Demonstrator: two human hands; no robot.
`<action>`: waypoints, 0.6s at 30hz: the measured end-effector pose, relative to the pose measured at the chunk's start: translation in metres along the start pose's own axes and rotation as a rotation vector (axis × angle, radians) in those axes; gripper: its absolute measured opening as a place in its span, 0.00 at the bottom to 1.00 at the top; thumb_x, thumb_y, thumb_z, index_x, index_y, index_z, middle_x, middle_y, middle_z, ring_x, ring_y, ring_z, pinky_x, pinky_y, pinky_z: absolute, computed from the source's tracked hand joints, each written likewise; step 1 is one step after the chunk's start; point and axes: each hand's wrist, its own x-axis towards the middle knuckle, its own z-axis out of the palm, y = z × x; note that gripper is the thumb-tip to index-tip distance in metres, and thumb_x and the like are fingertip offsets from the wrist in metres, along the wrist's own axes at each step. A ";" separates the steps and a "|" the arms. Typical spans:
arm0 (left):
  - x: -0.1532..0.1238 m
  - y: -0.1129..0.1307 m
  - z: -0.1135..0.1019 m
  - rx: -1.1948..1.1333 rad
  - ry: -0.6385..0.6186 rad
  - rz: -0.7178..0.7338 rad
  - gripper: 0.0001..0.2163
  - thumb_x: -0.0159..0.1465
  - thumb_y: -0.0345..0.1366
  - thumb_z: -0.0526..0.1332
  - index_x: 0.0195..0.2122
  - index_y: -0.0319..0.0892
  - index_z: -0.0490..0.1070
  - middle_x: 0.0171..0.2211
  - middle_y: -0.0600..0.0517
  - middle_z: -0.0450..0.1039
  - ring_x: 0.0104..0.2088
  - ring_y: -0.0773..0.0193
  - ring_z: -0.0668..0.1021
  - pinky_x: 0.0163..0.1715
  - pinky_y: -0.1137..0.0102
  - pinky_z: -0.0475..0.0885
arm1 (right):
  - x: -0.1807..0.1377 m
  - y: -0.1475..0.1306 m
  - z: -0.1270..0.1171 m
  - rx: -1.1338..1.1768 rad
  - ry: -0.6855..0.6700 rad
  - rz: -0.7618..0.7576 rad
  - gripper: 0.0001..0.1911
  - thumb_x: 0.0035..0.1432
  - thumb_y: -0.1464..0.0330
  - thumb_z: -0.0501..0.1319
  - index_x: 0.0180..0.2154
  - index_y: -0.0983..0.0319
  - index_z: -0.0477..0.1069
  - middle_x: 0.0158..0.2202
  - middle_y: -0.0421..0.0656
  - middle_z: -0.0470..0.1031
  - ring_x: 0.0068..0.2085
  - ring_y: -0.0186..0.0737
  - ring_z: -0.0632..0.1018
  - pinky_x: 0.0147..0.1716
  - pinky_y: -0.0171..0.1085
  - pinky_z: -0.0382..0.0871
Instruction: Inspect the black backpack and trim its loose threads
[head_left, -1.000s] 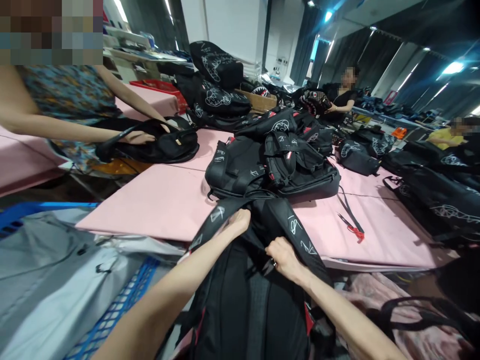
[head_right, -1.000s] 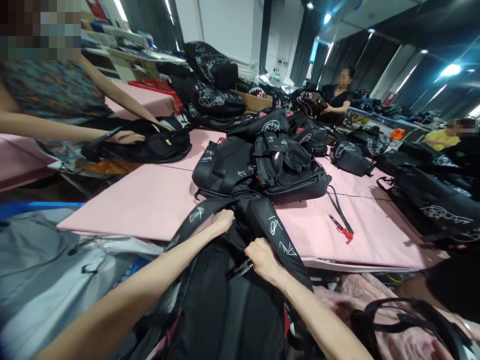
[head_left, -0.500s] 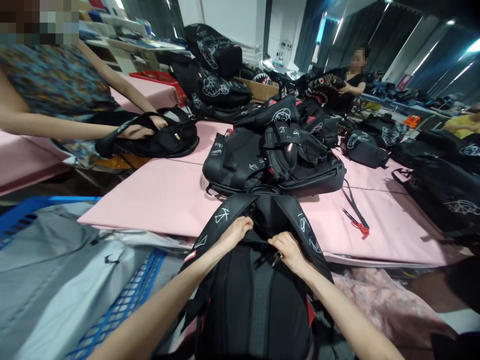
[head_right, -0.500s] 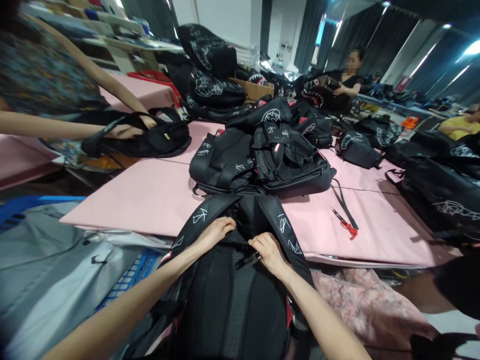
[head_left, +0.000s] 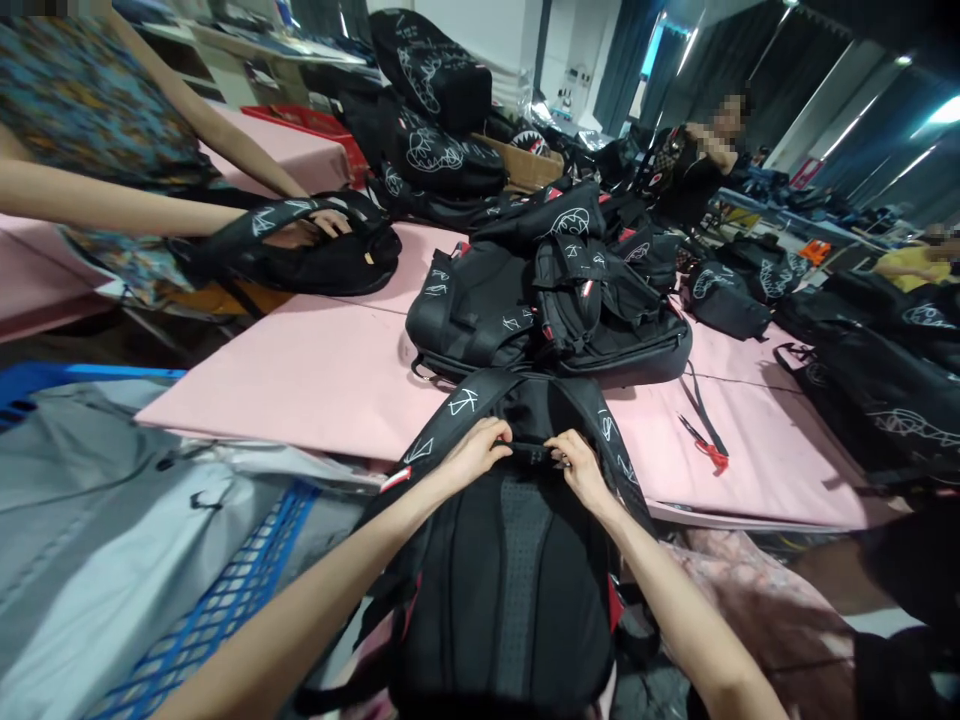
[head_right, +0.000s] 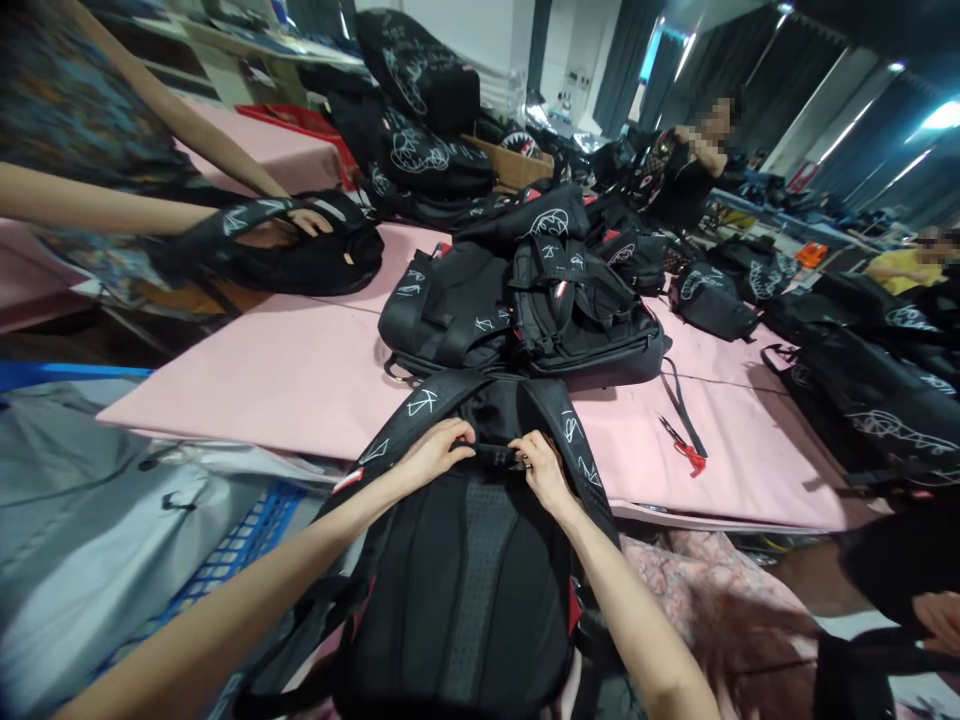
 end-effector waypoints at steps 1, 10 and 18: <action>-0.002 0.000 0.004 0.012 0.038 0.009 0.02 0.56 0.28 0.59 0.29 0.41 0.65 0.30 0.53 0.66 0.35 0.64 0.70 0.37 0.70 0.64 | 0.001 0.000 0.000 0.001 0.014 0.008 0.24 0.47 0.83 0.45 0.41 0.59 0.70 0.35 0.42 0.65 0.37 0.35 0.70 0.36 0.33 0.65; 0.017 0.001 0.016 0.269 0.024 0.276 0.07 0.60 0.33 0.59 0.40 0.44 0.71 0.37 0.51 0.71 0.39 0.62 0.71 0.39 0.67 0.63 | 0.020 0.003 -0.001 0.074 0.094 0.176 0.09 0.55 0.70 0.52 0.35 0.60 0.69 0.34 0.41 0.71 0.38 0.38 0.72 0.40 0.37 0.64; 0.031 0.010 0.022 0.212 0.035 0.125 0.08 0.62 0.30 0.54 0.32 0.42 0.73 0.33 0.51 0.71 0.35 0.64 0.73 0.36 0.70 0.63 | 0.037 0.007 -0.012 0.043 0.066 0.155 0.10 0.56 0.69 0.51 0.35 0.61 0.70 0.34 0.42 0.74 0.38 0.39 0.74 0.40 0.37 0.65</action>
